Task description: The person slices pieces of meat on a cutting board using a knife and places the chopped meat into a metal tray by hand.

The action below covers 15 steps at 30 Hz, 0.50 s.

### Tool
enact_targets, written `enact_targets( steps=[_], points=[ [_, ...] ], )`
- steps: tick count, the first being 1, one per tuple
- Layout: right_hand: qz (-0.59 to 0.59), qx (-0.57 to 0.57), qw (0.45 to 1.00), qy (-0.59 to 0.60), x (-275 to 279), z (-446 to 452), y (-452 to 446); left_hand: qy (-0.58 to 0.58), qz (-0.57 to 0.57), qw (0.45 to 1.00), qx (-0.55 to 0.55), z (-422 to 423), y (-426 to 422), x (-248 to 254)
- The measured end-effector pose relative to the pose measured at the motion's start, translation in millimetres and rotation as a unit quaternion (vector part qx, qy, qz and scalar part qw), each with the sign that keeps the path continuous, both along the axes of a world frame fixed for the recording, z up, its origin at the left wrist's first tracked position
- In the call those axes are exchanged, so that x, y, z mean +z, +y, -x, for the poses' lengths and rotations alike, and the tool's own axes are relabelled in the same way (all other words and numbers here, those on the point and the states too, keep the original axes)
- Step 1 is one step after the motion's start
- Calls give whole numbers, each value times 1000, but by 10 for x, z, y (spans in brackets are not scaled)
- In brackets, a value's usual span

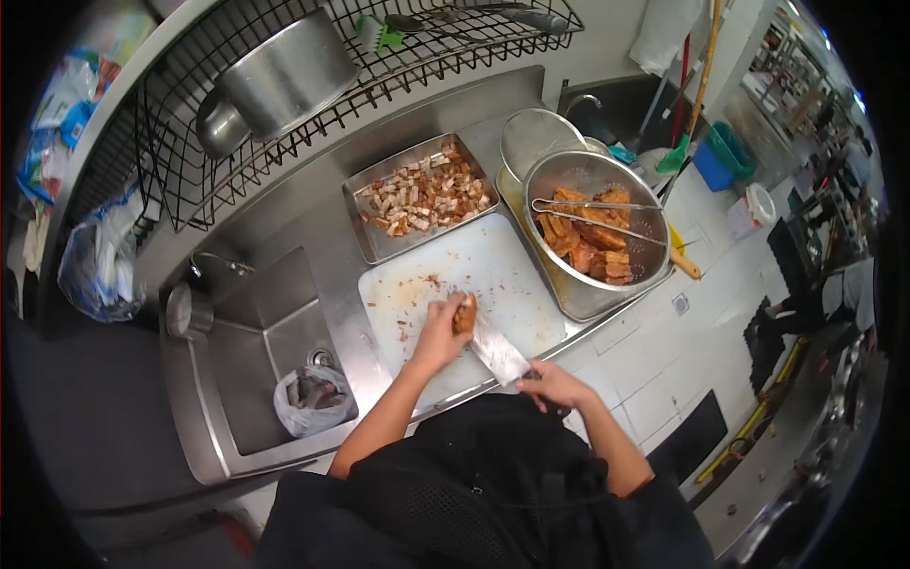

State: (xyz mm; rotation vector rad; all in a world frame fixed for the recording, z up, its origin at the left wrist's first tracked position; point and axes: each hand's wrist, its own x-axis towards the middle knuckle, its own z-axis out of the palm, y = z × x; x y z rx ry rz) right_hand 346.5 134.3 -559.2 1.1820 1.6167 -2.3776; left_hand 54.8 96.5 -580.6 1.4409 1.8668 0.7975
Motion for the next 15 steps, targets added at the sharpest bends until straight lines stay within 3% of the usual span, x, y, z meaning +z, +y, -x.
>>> enact_targets(
  steps=[6,8,9,10,12,13,15],
  points=[
    [-78,-59,994,39,472,922,507,57,-65,996,18,1181,1134,398],
    [-125,-82,989,17,579,1095,474,39,-58,997,15,1503,1270,198],
    [-172,-112,979,-2,644,1136,457,24,-62,995,70,1639,1349,-58],
    [-171,-116,977,-44,735,1069,393,7,-67,991,116,1605,1447,-60],
    [-239,-137,960,-56,396,756,146,55,-80,990,100,1336,1223,-90],
    [-305,-137,940,-62,263,589,74,30,-96,992,80,1219,1108,-178],
    [-327,-170,926,-83,188,183,-202,5,-94,994,50,1039,851,-320]
  ],
)
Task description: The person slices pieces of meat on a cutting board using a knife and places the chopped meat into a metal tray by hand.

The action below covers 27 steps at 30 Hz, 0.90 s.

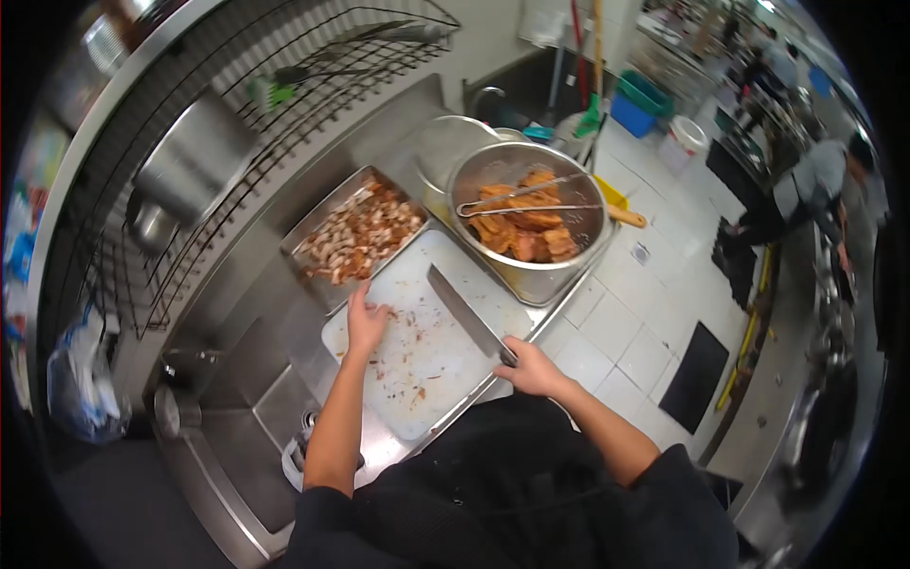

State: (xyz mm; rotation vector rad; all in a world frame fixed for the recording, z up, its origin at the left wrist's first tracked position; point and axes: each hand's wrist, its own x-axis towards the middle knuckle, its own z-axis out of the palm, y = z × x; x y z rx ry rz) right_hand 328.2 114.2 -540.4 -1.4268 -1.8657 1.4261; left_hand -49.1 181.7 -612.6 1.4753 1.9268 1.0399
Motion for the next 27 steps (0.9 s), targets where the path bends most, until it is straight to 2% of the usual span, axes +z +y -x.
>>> enact_targets(
  steps=[2,5,8,11,13,14,16,17,19,20,23,24,26,27],
  points=[
    [-23,-14,1000,-11,16,-315,-189,2,8,1000,-14,-39,7,32],
    [40,-15,994,-99,176,-595,-300,66,-38,996,-55,-54,218,225],
    [38,-21,995,-93,58,-642,-324,67,-75,990,-100,-417,560,875],
    [-4,-9,998,-65,-347,-553,-285,82,-130,972,-179,-1038,853,1438],
    [-13,-5,997,-70,-437,-495,-222,139,-211,930,-268,-1502,1047,1739],
    [-22,7,997,-80,-457,-478,-206,141,-209,928,-273,-1718,1152,1794],
    [-7,10,997,-80,-469,-488,-177,205,-214,881,-369,-2087,1310,1856],
    [5,14,996,-85,-470,-511,-131,207,-213,881,-369,-2251,1351,1879],
    [-8,17,997,-78,-455,-539,-116,367,-183,773,-484,-2572,1439,1923],
    [-18,23,997,-74,-446,-553,-128,368,-179,774,-484,-2711,1463,1923],
    [-26,52,996,-68,-397,-610,-70,503,-140,673,-523,-3013,1530,1915],
    [-27,62,996,-65,-395,-625,-69,505,-134,674,-522,-3073,1565,1857],
    [-30,76,995,-57,-402,-652,-27,556,-141,621,-535,-3158,1628,1739],
    [-37,86,994,-55,-407,-676,-2,557,-135,624,-531,-3214,1644,1714]
  ],
)
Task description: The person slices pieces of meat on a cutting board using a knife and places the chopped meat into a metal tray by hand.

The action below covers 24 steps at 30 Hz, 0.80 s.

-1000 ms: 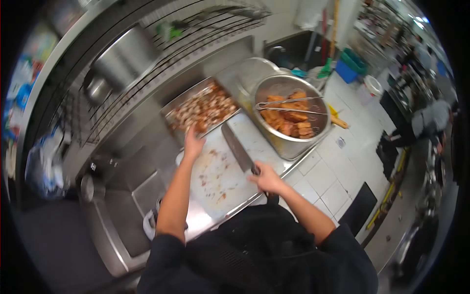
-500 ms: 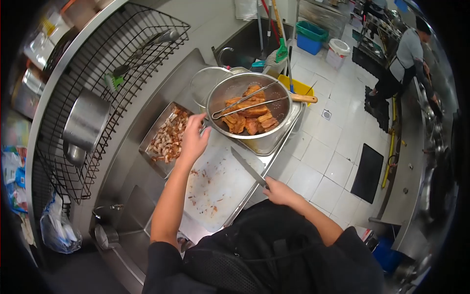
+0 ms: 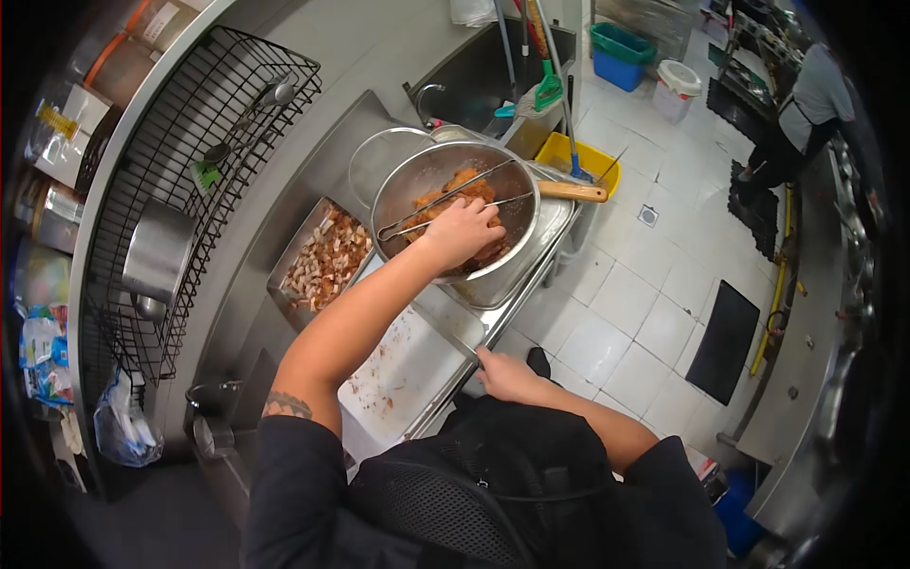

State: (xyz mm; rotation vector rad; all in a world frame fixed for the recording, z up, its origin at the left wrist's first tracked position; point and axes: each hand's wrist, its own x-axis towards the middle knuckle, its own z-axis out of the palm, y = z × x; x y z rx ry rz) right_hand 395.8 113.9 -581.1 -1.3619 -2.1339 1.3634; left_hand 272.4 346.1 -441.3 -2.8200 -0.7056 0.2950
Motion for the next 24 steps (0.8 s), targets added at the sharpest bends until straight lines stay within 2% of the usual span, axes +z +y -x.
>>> enact_targets(
  steps=[2,6,10,12,13,15,19,21,24],
  points=[
    [-7,17,1000,1,-8,-21,59,64,-5,998,-2,-50,50,-11],
    [-20,21,999,22,-70,-66,79,38,13,999,12,25,53,193],
    [2,51,999,9,-45,-77,198,-10,23,995,101,302,-252,988],
    [21,29,999,35,-312,-53,235,-171,125,960,186,680,-564,1336],
    [67,19,997,32,-128,-80,300,-202,143,944,219,908,-742,1409],
    [115,15,991,59,-177,-97,333,-236,216,897,304,1376,-1099,1386],
    [103,29,993,52,-75,-72,334,-192,266,856,399,2034,-1654,861],
    [167,-3,986,26,-108,-78,337,-61,233,845,478,2056,-1903,346],
    [155,20,988,4,-72,-93,346,-55,218,822,523,2021,-2187,-541]
  ],
)
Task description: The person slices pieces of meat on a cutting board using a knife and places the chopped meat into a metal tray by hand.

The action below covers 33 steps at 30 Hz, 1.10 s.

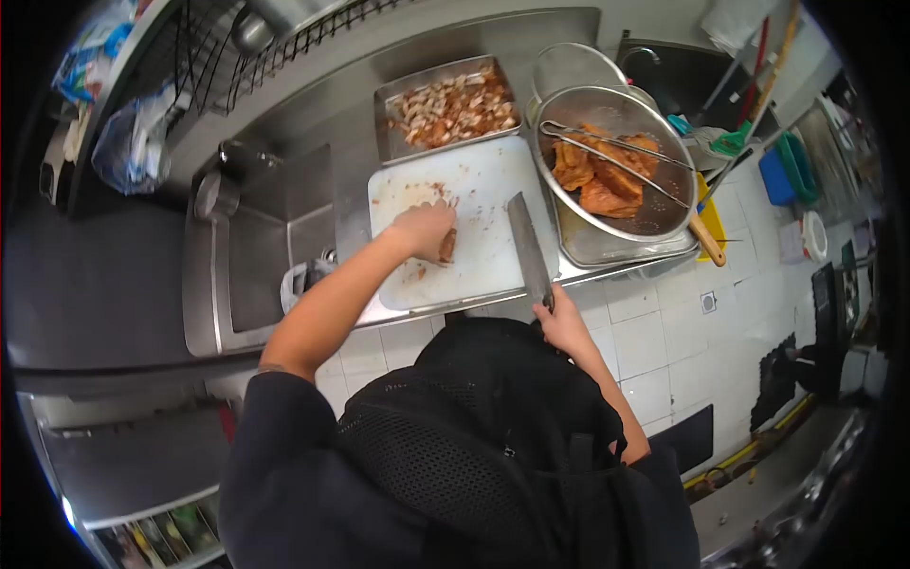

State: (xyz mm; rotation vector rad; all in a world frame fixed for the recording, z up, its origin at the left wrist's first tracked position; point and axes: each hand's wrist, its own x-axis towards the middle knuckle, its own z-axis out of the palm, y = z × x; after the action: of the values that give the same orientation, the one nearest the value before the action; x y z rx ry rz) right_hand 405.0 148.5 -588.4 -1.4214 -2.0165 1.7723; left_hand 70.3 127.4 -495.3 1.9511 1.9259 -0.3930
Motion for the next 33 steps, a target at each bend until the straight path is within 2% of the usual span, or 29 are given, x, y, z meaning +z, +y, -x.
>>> enact_targets(
  steps=[3,5,6,8,9,11,15,17,18,21,23,24,25,27,28,32,33],
  points=[
    [-22,10,1000,2,-107,24,-24,-58,-4,996,75,-68,-176,-276],
    [-12,3,1000,-14,60,47,-37,-63,-122,988,69,-44,-290,-189],
    [-13,10,1000,-20,149,74,-35,-68,-123,987,77,77,-326,-198],
    [-54,17,998,-16,378,94,-105,-250,-193,928,197,456,-437,-236],
    [-55,20,998,-22,569,124,-120,-255,-193,926,200,653,-503,-295],
    [-85,27,996,-24,905,218,-202,-354,-167,855,341,992,-658,-503],
    [-147,-42,988,14,563,331,-376,-341,-233,829,378,844,-926,-999],
    [-181,11,981,-61,182,369,-367,-399,-285,763,421,422,-1007,-1169],
    [-137,9,988,-66,230,417,-337,-407,-283,759,422,258,-999,-1141],
    [-172,15,983,-68,221,453,-329,-452,-282,704,469,-94,-979,-979],
    [-158,0,982,-105,290,524,-367,-330,-333,788,400,-177,-921,-919],
    [-171,-1,981,-94,295,548,-384,-319,-270,820,391,-167,-890,-748],
    [-151,5,980,-127,319,565,-380,-325,-273,816,392,-141,-864,-777],
    [-177,4,977,-118,325,583,-410,-319,-266,858,302,-53,-783,-801],
    [-183,2,975,-122,326,590,-399,-349,-211,881,241,57,-754,-780],
    [-192,-5,971,-142,294,606,-473,-373,-205,883,198,278,-804,-690],
    [-199,-5,969,-145,297,619,-477,-396,-226,864,212,346,-802,-741]
  ],
)
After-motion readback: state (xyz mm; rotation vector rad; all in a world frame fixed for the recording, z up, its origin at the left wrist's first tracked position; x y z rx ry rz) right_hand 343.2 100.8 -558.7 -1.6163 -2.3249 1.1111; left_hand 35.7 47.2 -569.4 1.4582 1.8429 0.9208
